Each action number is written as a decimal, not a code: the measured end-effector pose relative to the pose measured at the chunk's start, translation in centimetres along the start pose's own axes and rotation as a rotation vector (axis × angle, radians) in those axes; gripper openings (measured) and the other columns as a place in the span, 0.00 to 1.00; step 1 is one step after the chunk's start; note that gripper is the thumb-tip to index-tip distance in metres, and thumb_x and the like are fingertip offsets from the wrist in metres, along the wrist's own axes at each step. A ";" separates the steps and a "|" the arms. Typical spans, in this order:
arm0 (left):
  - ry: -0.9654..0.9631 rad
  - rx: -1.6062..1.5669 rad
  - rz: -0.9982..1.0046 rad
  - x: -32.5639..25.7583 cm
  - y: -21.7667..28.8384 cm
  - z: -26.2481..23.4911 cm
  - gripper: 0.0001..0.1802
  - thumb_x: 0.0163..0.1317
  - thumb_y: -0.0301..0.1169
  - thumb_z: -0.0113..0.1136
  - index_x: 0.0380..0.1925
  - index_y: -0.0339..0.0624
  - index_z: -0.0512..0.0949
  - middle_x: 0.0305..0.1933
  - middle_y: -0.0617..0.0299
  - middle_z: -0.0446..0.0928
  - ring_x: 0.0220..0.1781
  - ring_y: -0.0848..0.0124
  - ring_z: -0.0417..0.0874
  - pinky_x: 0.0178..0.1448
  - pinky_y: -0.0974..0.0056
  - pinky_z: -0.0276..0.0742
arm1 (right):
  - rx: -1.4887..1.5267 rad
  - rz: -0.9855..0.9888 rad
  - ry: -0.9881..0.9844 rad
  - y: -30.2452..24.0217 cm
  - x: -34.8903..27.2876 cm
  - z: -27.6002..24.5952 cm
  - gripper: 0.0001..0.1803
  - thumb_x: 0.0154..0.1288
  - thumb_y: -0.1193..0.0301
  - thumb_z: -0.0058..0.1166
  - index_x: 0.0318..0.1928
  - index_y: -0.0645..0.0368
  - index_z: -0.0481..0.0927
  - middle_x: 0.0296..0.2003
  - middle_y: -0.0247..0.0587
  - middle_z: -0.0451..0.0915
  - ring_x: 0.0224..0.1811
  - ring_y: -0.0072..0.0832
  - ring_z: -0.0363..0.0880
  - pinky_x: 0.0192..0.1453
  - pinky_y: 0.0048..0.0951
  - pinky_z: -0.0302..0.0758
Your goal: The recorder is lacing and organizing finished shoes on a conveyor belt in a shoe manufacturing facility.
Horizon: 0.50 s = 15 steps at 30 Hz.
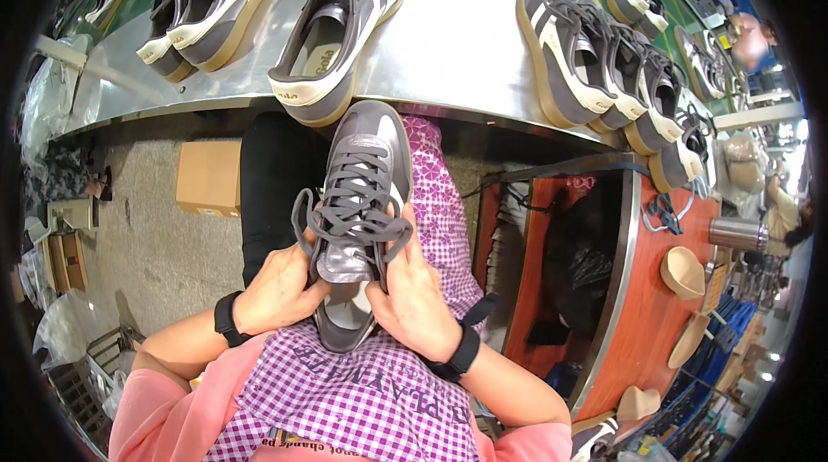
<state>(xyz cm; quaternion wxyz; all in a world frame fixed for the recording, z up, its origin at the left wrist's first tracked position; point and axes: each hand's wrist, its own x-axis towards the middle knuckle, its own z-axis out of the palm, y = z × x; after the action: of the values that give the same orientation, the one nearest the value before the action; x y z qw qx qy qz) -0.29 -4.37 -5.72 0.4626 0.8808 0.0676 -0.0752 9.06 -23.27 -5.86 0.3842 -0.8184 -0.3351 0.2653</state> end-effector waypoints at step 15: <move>0.102 0.294 0.719 1.2 2.2 -4.3 0.11 0.51 0.29 0.67 0.36 0.40 0.83 0.38 0.60 0.81 0.44 0.67 0.81 0.43 0.62 0.74 | -0.055 -0.532 -0.114 -3.0 2.5 -5.4 0.14 0.53 0.72 0.67 0.37 0.68 0.80 0.43 0.48 0.79 0.55 0.50 0.77 0.56 0.40 0.78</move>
<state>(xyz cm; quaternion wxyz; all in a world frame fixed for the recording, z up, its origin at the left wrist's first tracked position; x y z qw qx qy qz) 1.62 -2.01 -1.73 0.3243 0.9077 -0.2340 0.1269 13.33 -22.41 -0.83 0.3984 -0.6955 -0.5663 0.1918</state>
